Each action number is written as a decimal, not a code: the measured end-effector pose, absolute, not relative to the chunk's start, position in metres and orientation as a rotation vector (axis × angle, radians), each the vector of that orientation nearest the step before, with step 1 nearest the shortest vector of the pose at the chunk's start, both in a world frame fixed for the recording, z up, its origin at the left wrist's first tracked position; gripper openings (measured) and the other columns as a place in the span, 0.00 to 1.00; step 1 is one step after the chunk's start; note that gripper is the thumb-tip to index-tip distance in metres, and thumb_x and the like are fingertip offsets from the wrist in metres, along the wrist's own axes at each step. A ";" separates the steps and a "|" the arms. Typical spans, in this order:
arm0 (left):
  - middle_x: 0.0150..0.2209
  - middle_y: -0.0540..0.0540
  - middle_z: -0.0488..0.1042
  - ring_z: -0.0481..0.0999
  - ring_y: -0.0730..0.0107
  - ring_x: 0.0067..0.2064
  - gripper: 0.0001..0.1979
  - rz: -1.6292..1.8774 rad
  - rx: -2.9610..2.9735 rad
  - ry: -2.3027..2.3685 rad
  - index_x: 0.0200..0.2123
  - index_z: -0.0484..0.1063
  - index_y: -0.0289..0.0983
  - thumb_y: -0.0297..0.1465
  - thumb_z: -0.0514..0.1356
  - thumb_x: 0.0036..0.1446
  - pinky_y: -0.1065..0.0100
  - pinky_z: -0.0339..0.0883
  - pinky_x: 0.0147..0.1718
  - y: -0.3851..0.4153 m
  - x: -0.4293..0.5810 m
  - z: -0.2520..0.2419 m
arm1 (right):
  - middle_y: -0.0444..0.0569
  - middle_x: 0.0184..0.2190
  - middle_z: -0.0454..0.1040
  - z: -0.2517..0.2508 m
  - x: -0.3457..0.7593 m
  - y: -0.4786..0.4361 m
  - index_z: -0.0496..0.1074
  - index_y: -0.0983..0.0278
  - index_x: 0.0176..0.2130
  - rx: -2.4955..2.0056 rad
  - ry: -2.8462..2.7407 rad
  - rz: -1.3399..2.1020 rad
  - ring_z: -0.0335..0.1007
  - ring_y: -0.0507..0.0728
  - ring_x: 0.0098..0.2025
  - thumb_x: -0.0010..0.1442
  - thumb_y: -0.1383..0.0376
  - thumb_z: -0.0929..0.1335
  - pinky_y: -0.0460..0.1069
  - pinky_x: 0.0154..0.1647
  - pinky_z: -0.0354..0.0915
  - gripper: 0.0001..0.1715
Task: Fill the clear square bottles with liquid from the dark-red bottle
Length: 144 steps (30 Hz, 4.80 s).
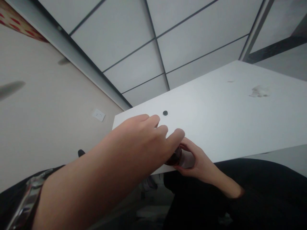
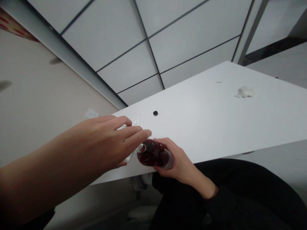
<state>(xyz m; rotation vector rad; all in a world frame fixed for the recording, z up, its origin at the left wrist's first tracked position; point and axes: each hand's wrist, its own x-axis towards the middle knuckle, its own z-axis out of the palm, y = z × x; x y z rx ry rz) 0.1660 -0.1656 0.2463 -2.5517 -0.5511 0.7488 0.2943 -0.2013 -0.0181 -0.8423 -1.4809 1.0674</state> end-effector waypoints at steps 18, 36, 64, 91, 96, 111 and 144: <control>0.40 0.47 0.83 0.76 0.65 0.35 0.10 0.722 -2.499 -0.442 0.47 0.77 0.40 0.25 0.65 0.63 0.63 0.67 0.40 -0.169 0.166 0.243 | 0.53 0.55 0.77 -0.017 0.293 -0.200 0.69 0.56 0.61 -0.861 -1.459 1.048 0.77 0.66 0.55 0.53 0.64 0.78 0.61 0.56 0.73 0.38; 0.40 0.46 0.83 0.76 0.63 0.36 0.06 0.724 -2.521 -0.393 0.42 0.78 0.39 0.24 0.64 0.64 0.61 0.63 0.38 -0.171 0.177 0.247 | 0.53 0.54 0.78 -0.017 0.289 -0.199 0.71 0.57 0.58 -0.857 -1.447 0.993 0.76 0.67 0.55 0.51 0.63 0.79 0.63 0.57 0.73 0.37; 0.39 0.46 0.83 0.76 0.60 0.40 0.10 0.785 -2.538 -0.375 0.46 0.77 0.40 0.24 0.64 0.63 0.61 0.64 0.43 -0.175 0.187 0.249 | 0.52 0.51 0.77 -0.016 0.288 -0.197 0.71 0.58 0.56 -0.849 -1.461 0.968 0.77 0.65 0.51 0.51 0.63 0.79 0.61 0.53 0.74 0.34; 0.40 0.46 0.79 0.74 0.56 0.43 0.14 0.727 -2.664 -0.538 0.47 0.73 0.41 0.24 0.66 0.59 0.60 0.64 0.46 -0.164 0.170 0.242 | 0.52 0.56 0.76 -0.019 0.288 -0.198 0.69 0.56 0.61 -0.796 -1.469 0.951 0.75 0.66 0.58 0.54 0.63 0.78 0.61 0.58 0.71 0.38; 0.41 0.47 0.78 0.73 0.60 0.41 0.13 0.700 -2.728 -0.616 0.44 0.73 0.41 0.19 0.64 0.59 0.62 0.64 0.43 -0.161 0.165 0.244 | 0.52 0.54 0.77 -0.020 0.288 -0.198 0.69 0.56 0.61 -0.797 -1.464 0.958 0.76 0.65 0.55 0.54 0.64 0.78 0.60 0.57 0.72 0.38; 0.38 0.46 0.80 0.74 0.54 0.46 0.14 0.733 -2.624 -0.457 0.50 0.73 0.39 0.25 0.64 0.62 0.59 0.62 0.47 -0.169 0.179 0.242 | 0.51 0.52 0.78 -0.016 0.288 -0.197 0.70 0.58 0.58 -0.810 -1.485 0.935 0.77 0.64 0.52 0.53 0.63 0.79 0.59 0.53 0.74 0.35; 0.59 0.46 0.79 0.79 0.58 0.59 0.29 0.467 -3.110 -1.021 0.61 0.70 0.44 0.35 0.74 0.58 0.61 0.69 0.56 -0.135 0.103 0.246 | 0.55 0.61 0.74 -0.023 0.290 -0.197 0.66 0.55 0.64 -0.772 -1.485 1.094 0.73 0.67 0.62 0.55 0.63 0.77 0.63 0.63 0.69 0.40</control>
